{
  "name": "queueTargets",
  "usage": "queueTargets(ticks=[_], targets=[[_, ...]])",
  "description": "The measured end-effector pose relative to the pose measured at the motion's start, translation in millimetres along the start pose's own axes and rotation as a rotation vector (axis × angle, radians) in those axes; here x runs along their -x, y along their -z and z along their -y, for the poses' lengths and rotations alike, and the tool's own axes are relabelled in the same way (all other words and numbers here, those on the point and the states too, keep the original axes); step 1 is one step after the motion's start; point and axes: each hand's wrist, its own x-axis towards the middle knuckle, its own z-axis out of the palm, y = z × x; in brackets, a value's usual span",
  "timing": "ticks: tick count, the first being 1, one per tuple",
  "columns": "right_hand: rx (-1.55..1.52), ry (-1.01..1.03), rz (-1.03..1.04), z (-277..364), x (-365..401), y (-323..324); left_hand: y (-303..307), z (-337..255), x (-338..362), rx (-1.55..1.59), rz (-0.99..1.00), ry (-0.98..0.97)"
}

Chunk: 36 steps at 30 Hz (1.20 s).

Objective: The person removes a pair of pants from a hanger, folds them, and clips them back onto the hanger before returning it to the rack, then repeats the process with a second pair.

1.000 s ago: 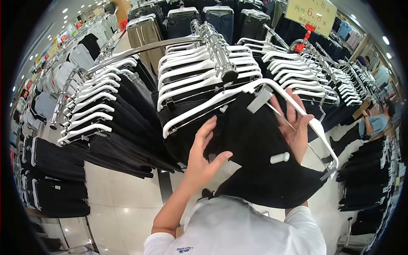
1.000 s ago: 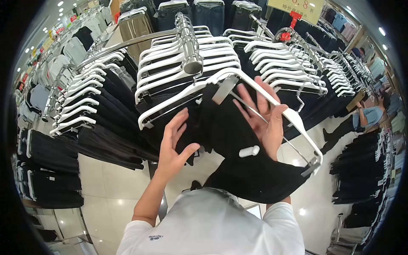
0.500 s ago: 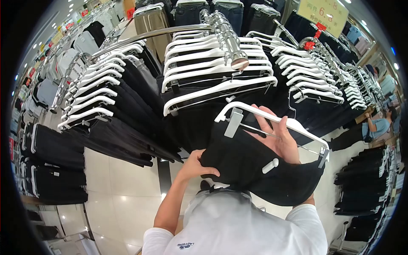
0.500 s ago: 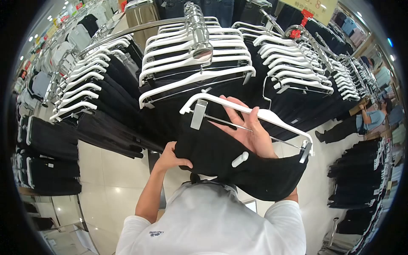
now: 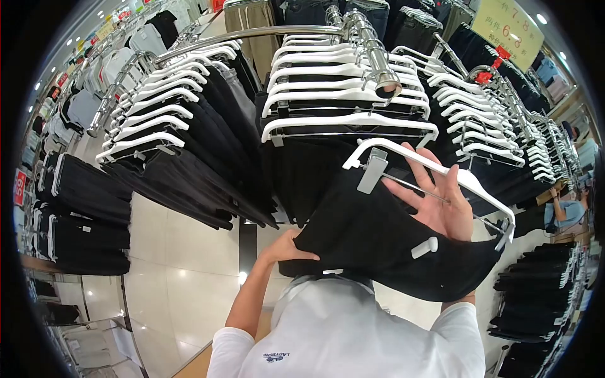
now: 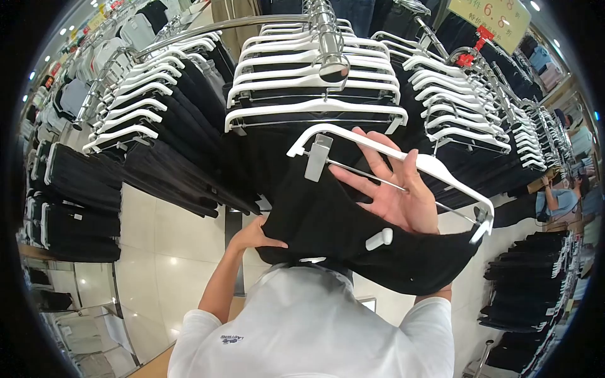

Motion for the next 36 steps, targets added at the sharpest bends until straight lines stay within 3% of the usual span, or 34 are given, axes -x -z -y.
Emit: queueTargets(ticks=[3, 5, 7, 8, 11, 14, 15, 18, 20, 21, 25, 29, 33, 36], targets=[[-0.049, -0.017, 0.042, 12, 0, 10, 3, 11, 2, 0.020, 0.010, 0.021], [-0.227, 0.091, 0.121, 19, 1, 13, 1, 29, 2, 0.088, 0.043, 0.086], [-0.224, 0.271, -0.026, 33, 0, 4, -10, 58, 6, 0.216, 0.090, 0.146], [-0.160, 0.351, 0.100, 39, -1, 24, -13, 73, 9, 0.209, 0.127, 0.200], [-0.085, 0.499, -0.155, 48, -4, 4, -17, 133, 18, 0.110, 0.219, 0.304], [-0.103, 0.348, 0.004, 46, -6, 14, -22, 150, 24, 0.071, 0.047, 0.439], [0.076, 0.369, 0.175, 45, -15, 32, -23, 137, 23, 0.189, -0.005, 0.431], [0.070, 0.299, 0.232, 23, -21, 64, -25, 75, 32, 0.537, -0.103, 0.345], [0.419, 0.239, -0.058, 8, -17, 51, -24, 17, 33, 0.751, -0.093, 0.192], [0.381, 0.237, -0.033, -6, -19, 52, -22, 2, 33, 0.811, -0.004, 0.111], [0.500, 0.212, 0.061, -57, -22, 64, -39, -88, 9, 0.512, 0.099, -0.253], [0.689, 0.136, 0.115, -84, -13, 68, -61, -129, -13, 0.455, 0.027, -0.212], [0.547, 0.095, 0.192, -88, -3, 60, -60, -133, -23, 0.513, 0.015, -0.177], [0.615, -0.003, 0.092, -85, 6, 48, -58, -142, -19, 0.155, -0.102, -0.263]])
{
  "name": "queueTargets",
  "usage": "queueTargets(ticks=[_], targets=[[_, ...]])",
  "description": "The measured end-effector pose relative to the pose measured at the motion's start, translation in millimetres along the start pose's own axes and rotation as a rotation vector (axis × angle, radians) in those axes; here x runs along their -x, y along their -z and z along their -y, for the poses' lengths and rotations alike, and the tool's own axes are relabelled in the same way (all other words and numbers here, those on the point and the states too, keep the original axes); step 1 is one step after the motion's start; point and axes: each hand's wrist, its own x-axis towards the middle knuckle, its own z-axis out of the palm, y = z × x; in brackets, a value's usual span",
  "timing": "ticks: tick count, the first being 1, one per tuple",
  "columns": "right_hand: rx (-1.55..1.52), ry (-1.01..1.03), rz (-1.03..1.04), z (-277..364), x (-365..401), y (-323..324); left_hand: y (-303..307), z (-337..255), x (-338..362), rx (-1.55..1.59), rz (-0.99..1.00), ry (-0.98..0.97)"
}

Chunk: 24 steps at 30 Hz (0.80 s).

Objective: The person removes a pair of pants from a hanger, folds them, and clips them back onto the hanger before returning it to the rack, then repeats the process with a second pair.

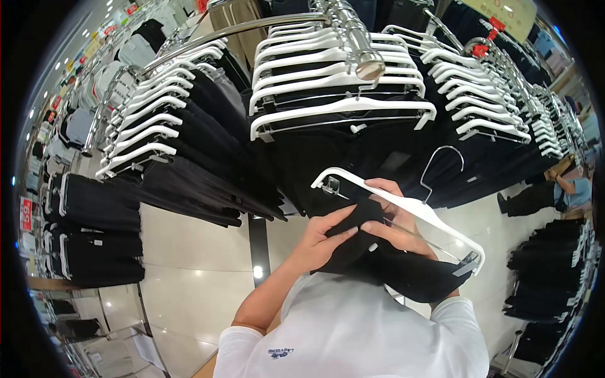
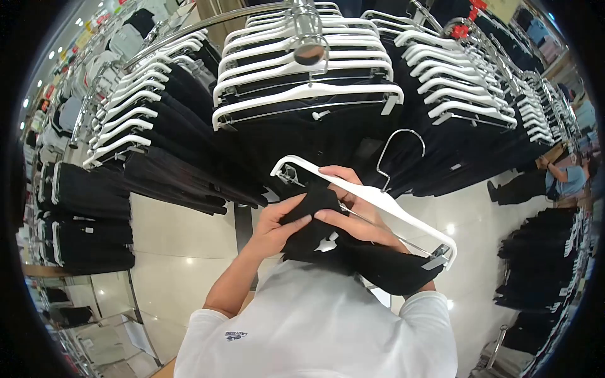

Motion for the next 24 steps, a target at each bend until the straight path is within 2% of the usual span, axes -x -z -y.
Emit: queueTargets(ticks=[3, 6, 7, 10, 11, 14, 17, 20, 21, 24], targets=[[-0.009, -0.046, -0.065, 2, 1, -11, -7, -4, 3, -0.206, -0.246, 0.000], [-0.175, -0.095, -0.057, 1, -1, -3, -6, -10, 1, 0.023, -0.282, 0.228], [-0.175, -0.094, -0.045, 5, -2, 1, -2, -6, 2, 0.159, -0.226, 0.273], [-0.216, -0.043, -0.099, 16, -7, 10, 23, 11, 13, -0.069, 0.088, 0.255], [-0.222, -0.013, -0.101, 15, -8, 17, 36, 14, 17, -0.090, 0.181, 0.366], [-0.218, 0.076, -0.123, 20, -13, 32, 72, 35, 35, -0.377, 0.325, 0.515], [-0.218, 0.142, -0.183, 26, -15, 44, 99, 59, 58, -0.546, 0.304, 0.704], [-0.181, 0.141, -0.247, 33, -16, 52, 117, 77, 77, -0.842, 0.362, 0.891], [-0.155, 0.139, -0.241, 31, -16, 57, 119, 73, 80, -0.701, 0.376, 0.939], [-0.160, 0.153, -0.249, 22, -19, 61, 112, 56, 80, -0.757, 0.446, 0.924]])
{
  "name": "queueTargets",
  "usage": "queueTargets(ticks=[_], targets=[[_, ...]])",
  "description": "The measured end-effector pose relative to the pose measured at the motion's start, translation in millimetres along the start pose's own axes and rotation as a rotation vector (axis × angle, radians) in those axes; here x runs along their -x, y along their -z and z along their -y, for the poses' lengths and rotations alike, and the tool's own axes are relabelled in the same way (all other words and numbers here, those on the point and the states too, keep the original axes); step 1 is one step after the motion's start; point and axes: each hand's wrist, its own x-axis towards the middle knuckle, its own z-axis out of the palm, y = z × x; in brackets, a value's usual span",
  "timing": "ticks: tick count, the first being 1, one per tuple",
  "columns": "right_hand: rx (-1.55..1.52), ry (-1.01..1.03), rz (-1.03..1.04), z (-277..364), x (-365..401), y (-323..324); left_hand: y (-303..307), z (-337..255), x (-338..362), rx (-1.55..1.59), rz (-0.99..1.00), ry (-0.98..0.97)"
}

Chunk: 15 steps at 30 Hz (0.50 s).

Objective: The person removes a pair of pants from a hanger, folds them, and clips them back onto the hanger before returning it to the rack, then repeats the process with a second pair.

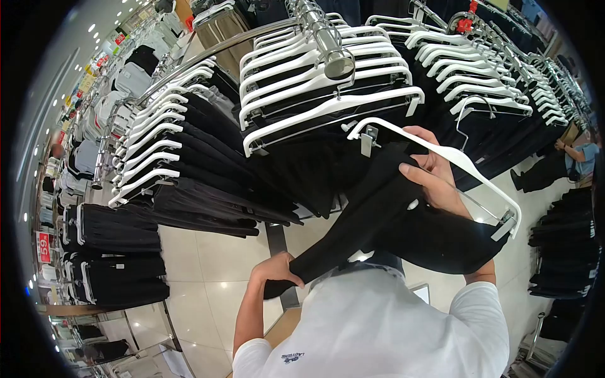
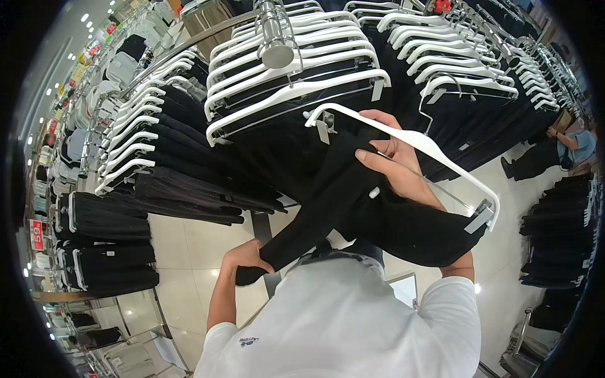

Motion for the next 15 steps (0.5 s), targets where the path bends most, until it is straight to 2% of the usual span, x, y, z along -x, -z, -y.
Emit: queueTargets(ticks=[1, 4, 5, 6, 8, 11, 14, 15], targets=[[-0.015, 0.007, -0.007, -3, -1, -1, -1, -6, 6, 0.004, -0.025, -0.040], [0.068, -0.005, -0.035, -8, -4, -5, -15, -14, 16, 0.633, -0.184, -0.402], [0.106, 0.013, 0.000, -12, -3, -3, -29, -2, 4, 0.993, -0.142, -0.564], [0.144, 0.030, 0.037, -16, -3, 1, -29, -20, 7, 1.157, -0.173, -0.662], [0.154, 0.109, 0.105, -32, -5, 5, -20, -51, 10, 1.281, -0.177, -0.775], [0.147, 0.136, 0.172, -42, 8, -10, -10, -93, 3, 1.254, -0.248, -0.837], [0.099, 0.085, 0.260, -43, 21, -28, -5, -128, -2, 1.122, -0.294, -0.734], [0.045, 0.024, 0.270, -46, 25, -34, -4, -129, -11, 1.064, -0.247, -0.731]])
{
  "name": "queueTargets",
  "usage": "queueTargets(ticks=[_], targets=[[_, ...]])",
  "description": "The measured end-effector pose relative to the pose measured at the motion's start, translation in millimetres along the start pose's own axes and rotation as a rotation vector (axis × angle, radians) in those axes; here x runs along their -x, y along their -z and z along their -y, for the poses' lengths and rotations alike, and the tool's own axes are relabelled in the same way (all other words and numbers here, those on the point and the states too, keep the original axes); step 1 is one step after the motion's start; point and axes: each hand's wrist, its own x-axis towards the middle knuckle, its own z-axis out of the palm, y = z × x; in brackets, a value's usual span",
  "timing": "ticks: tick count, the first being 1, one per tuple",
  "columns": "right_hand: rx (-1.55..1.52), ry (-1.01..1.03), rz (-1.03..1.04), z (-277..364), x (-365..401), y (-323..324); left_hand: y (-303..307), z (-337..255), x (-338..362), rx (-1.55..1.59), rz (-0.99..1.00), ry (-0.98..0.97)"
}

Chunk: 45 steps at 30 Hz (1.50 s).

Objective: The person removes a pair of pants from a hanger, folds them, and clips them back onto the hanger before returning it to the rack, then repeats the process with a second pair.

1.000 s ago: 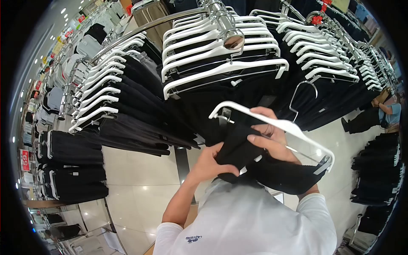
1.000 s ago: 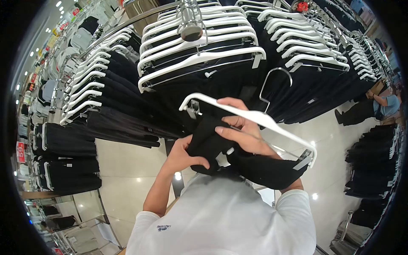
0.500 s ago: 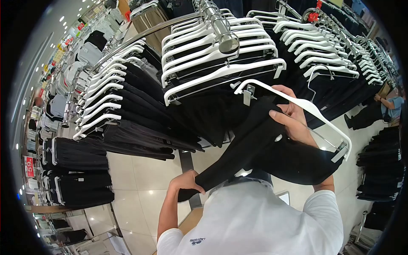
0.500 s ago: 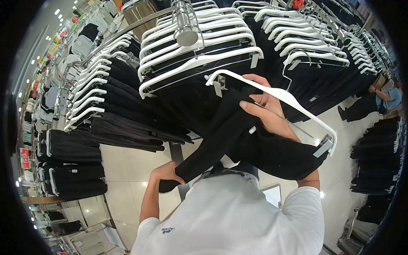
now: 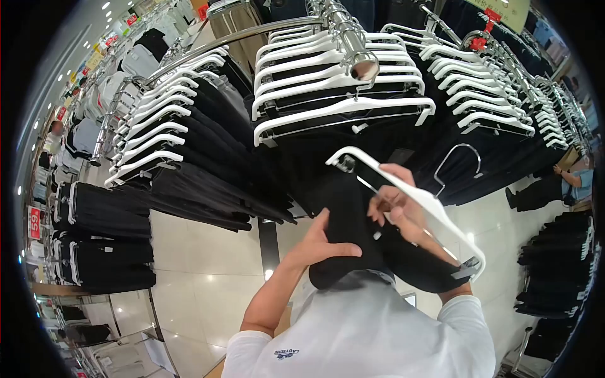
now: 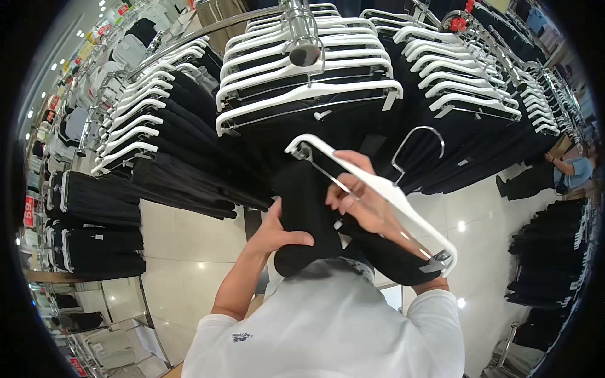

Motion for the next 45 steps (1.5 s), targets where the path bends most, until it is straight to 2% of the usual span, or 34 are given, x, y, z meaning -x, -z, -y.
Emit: queueTargets(ticks=[3, 4, 7, 9, 12, 15, 16, 19, 22, 25, 26, 29, 30, 32, 35, 36, 39, 42, 45], targets=[[-0.012, 0.020, -0.031, -6, 2, -16, -5, 3, -11, -0.018, 0.063, -0.016], [0.157, 0.055, -0.081, -7, 1, -22, -8, 1, -11, -0.068, 0.053, -0.006], [0.185, -0.054, -0.218, -3, 1, -35, -16, -7, -10, -0.175, 0.012, -0.004], [0.184, -0.018, -0.272, -7, -1, -34, -18, -4, -6, -0.189, -0.029, -0.037], [0.177, -0.001, -0.375, 4, -5, -27, -10, 8, -5, -0.057, -0.075, -0.119], [0.137, 0.048, -0.475, 13, -12, -12, 19, 1, 9, -0.253, 0.076, 0.129], [0.110, 0.069, -0.522, 11, -14, -7, 26, -1, 17, -0.339, 0.040, 0.187], [0.136, 0.078, -0.561, 19, -14, -1, 53, 12, 43, -0.269, 0.004, 0.257], [0.186, 0.119, -0.507, 12, -13, 6, 71, 38, 67, 0.175, -0.101, -0.030], [0.182, 0.062, -0.487, 16, -9, -5, 46, 12, 80, 0.352, -0.189, -0.230], [0.191, 0.099, -0.463, 12, -8, -4, 39, 4, 81, 0.412, -0.199, -0.288], [0.217, 0.108, -0.374, 14, -1, -13, 8, -15, 75, 0.425, -0.389, -0.221], [0.170, 0.117, -0.321, 10, 1, -19, -14, -25, 63, 0.398, -0.515, -0.183], [0.108, 0.084, -0.220, -1, 6, -30, -19, -7, 35, 0.411, -0.528, -0.128], [0.261, 0.152, -0.149, -17, 10, -44, -30, 2, 9, 0.424, -0.536, -0.046], [0.292, 0.181, -0.132, -25, 13, -44, -34, 3, 4, 0.454, -0.514, -0.086], [0.445, 0.291, -0.171, -28, 15, -48, -35, 17, 2, 0.402, -0.424, -0.104], [0.514, 0.263, -0.234, -31, 17, -47, -32, 21, 2, 0.414, -0.412, -0.119], [0.523, 0.303, -0.175, -27, 19, -48, -35, 17, 4, 0.388, -0.455, -0.128]])
